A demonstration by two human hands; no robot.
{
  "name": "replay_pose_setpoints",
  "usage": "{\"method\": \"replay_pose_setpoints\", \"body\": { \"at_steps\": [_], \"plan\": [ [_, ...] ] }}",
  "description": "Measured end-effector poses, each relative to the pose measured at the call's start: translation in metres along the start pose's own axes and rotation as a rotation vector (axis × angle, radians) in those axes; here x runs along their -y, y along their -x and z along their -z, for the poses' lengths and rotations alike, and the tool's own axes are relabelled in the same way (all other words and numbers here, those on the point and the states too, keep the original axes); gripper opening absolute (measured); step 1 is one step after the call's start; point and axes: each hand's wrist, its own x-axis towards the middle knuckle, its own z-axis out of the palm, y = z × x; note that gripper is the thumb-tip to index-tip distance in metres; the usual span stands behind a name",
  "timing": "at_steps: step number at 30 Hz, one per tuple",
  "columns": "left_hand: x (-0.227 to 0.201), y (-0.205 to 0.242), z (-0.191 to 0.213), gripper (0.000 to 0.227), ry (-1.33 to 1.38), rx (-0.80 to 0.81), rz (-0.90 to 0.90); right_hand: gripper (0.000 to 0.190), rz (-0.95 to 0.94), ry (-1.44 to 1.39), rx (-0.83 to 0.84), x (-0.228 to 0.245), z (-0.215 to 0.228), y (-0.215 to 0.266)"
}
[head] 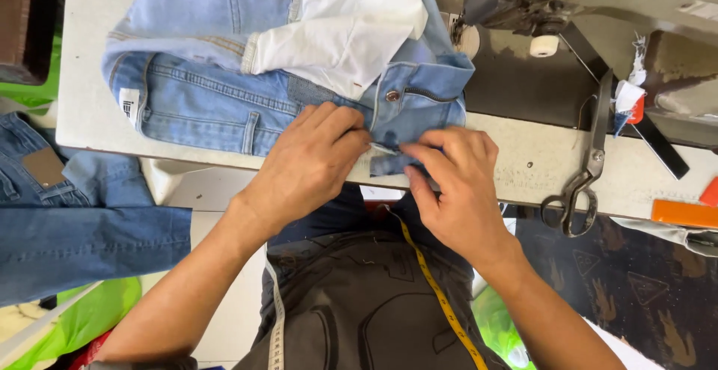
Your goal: Trimming loose threads with scissors and measuring the waistband of denim jeans with a tape measure at a sewing workstation.
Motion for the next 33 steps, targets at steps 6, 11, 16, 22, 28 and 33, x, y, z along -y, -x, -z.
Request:
{"method": "replay_pose_setpoints", "body": {
  "at_steps": [6,11,16,22,28,33],
  "plan": [
    [0.002,-0.008,0.005,0.007,0.108,-0.083,-0.018,0.017,0.008,-0.053,-0.088,0.0,-0.004,0.003],
    [0.0,-0.008,0.008,0.017,0.055,-0.006,-0.105,0.009,-0.006,-0.068,-0.162,-0.002,-0.01,0.003],
    [-0.012,-0.003,0.006,0.016,0.139,0.044,0.007,0.015,-0.03,-0.069,-0.191,-0.001,-0.015,0.007],
    [-0.024,-0.009,-0.004,0.035,0.228,0.005,0.055,0.015,-0.014,-0.022,-0.188,0.0,-0.012,0.006],
    [-0.01,-0.001,0.004,0.02,0.149,0.035,0.036,0.017,-0.012,-0.019,-0.175,-0.004,-0.011,0.011],
    [-0.003,-0.003,0.006,0.008,0.026,-0.064,-0.049,0.015,-0.007,-0.04,-0.188,-0.005,-0.014,0.01]
  ]
}}
